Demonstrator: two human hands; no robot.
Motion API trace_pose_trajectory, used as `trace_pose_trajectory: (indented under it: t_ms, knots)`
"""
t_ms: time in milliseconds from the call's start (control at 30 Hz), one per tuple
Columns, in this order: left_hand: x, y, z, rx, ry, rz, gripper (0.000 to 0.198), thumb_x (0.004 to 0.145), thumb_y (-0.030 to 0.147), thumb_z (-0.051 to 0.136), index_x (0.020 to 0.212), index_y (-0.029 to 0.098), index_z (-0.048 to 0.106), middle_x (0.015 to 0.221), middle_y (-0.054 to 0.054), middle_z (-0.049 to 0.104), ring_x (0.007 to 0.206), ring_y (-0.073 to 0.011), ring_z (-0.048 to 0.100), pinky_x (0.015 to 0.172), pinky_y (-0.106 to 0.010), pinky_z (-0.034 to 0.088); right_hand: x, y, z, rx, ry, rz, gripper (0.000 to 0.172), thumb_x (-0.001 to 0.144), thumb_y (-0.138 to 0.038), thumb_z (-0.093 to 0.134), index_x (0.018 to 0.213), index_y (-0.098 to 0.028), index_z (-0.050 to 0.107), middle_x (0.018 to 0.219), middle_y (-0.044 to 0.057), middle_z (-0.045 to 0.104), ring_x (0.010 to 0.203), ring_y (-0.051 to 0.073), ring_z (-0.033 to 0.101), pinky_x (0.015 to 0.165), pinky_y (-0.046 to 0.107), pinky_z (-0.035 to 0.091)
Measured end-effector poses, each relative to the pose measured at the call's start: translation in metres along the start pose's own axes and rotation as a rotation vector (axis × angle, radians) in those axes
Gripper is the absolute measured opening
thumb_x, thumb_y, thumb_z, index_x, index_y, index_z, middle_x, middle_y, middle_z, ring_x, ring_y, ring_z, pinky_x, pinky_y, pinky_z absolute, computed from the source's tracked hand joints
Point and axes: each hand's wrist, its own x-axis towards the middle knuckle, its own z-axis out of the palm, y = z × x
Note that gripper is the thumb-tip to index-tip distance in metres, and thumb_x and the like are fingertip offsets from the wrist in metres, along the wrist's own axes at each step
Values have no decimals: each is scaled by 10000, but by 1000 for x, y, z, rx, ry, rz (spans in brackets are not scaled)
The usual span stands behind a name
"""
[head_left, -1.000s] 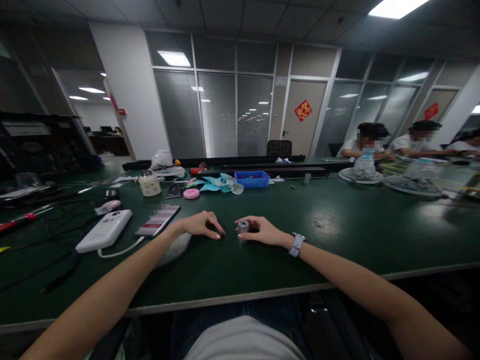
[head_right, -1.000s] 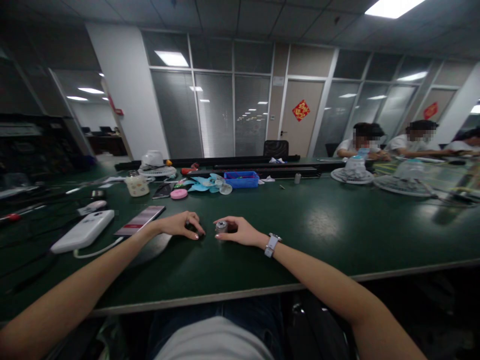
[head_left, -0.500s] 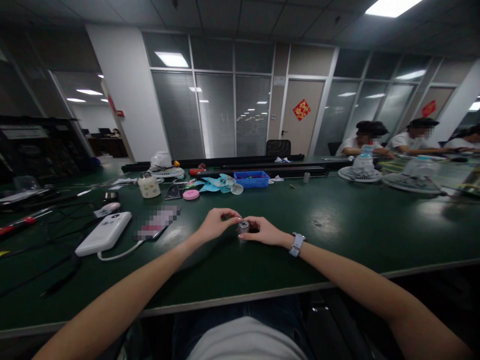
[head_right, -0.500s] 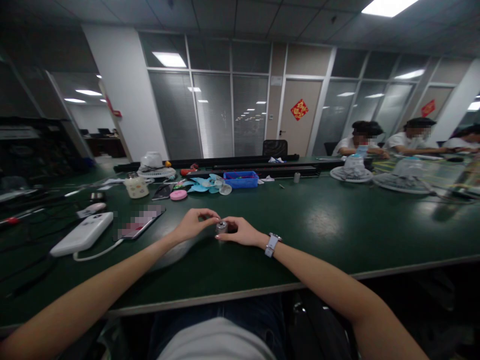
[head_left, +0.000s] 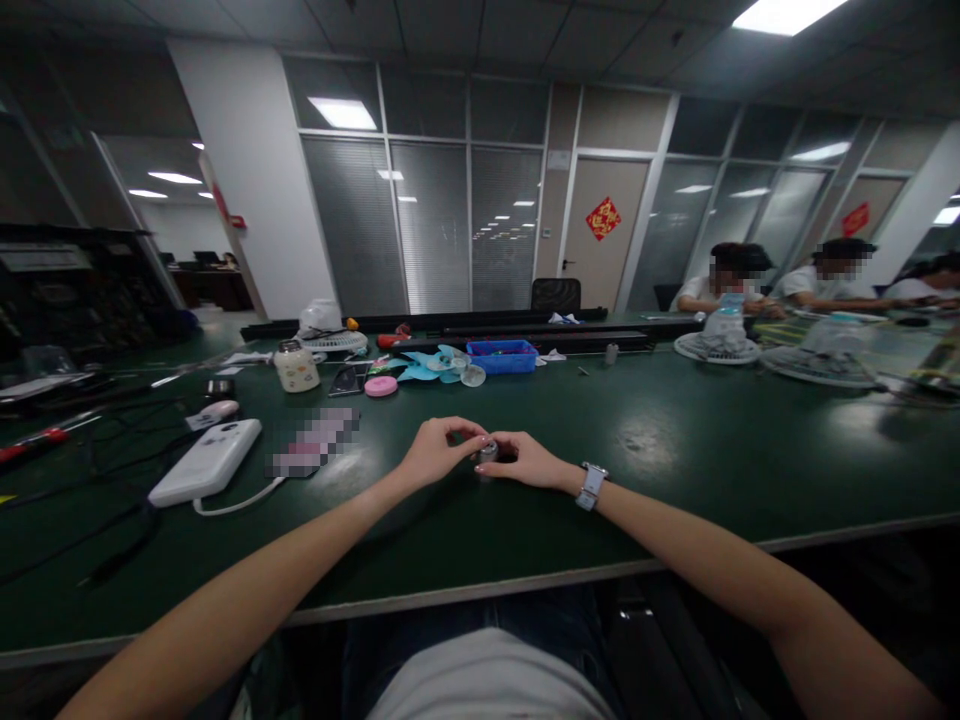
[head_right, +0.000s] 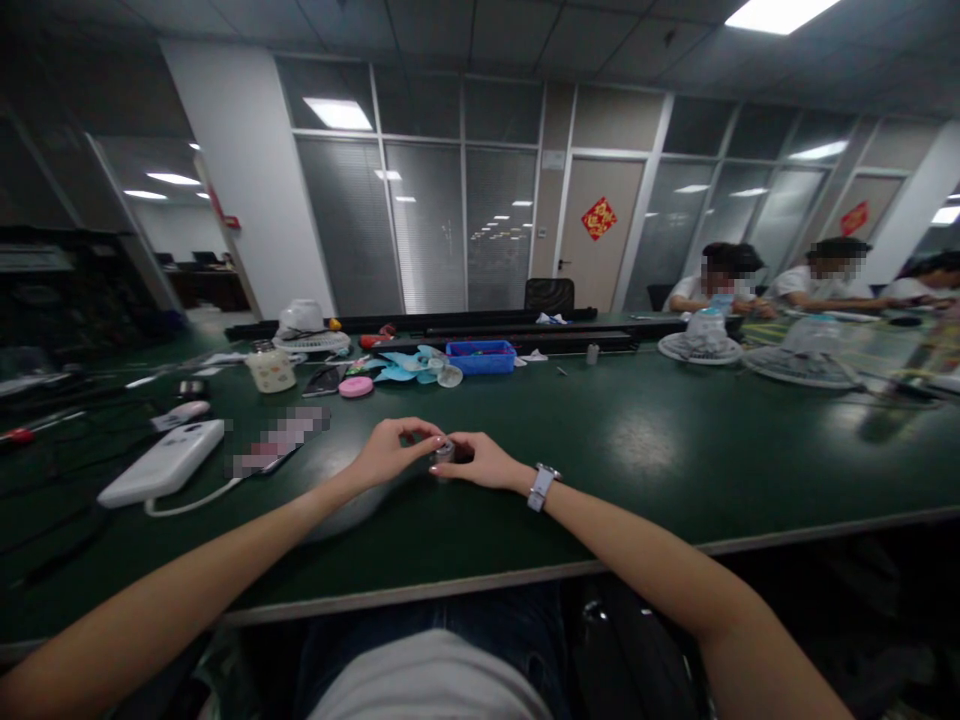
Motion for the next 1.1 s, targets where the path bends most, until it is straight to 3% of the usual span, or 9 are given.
trace_pose_trajectory:
  t_ms: [433,767,933,1033,1100]
  knots:
    - [0,-3,5,-30,31,25,254,837,423,610,919,222,741,911,-27,747,846,-202,661,700,-293,450,0,-2,1,-48,-6,-6,406,775,-410,715,1073,-146,636,1012,54,669,886,180,618,832,339,488]
    - [2,-3,1,-27,-89,14,304,826,464,599,914,214,747,926,-43,732,853,-205,639,670,-285,429,0,1,1,-40,-9,-16,402,778,-407,715,1070,-140,645,973,52,678,865,174,622,797,318,493]
    - [4,-1,0,-31,40,25,274,828,438,617,889,206,749,904,-42,733,871,-209,627,694,-288,431,0,-1,2,-22,5,10,455,756,-407,733,1109,-135,639,1009,66,695,907,191,647,856,354,504]
    - [9,-2,-18,-124,196,-24,330,832,467,610,956,187,734,932,-56,733,839,-198,636,675,-277,441,-1,-4,2,-14,-5,22,497,758,-390,735,1176,-147,621,1063,78,694,958,201,653,907,375,500]
    - [11,-9,-37,-88,208,6,315,805,467,648,928,193,743,952,-55,730,855,-197,628,679,-269,436,-2,-6,1,-19,-9,15,499,761,-380,735,1192,-157,620,1091,77,689,986,204,649,934,382,492]
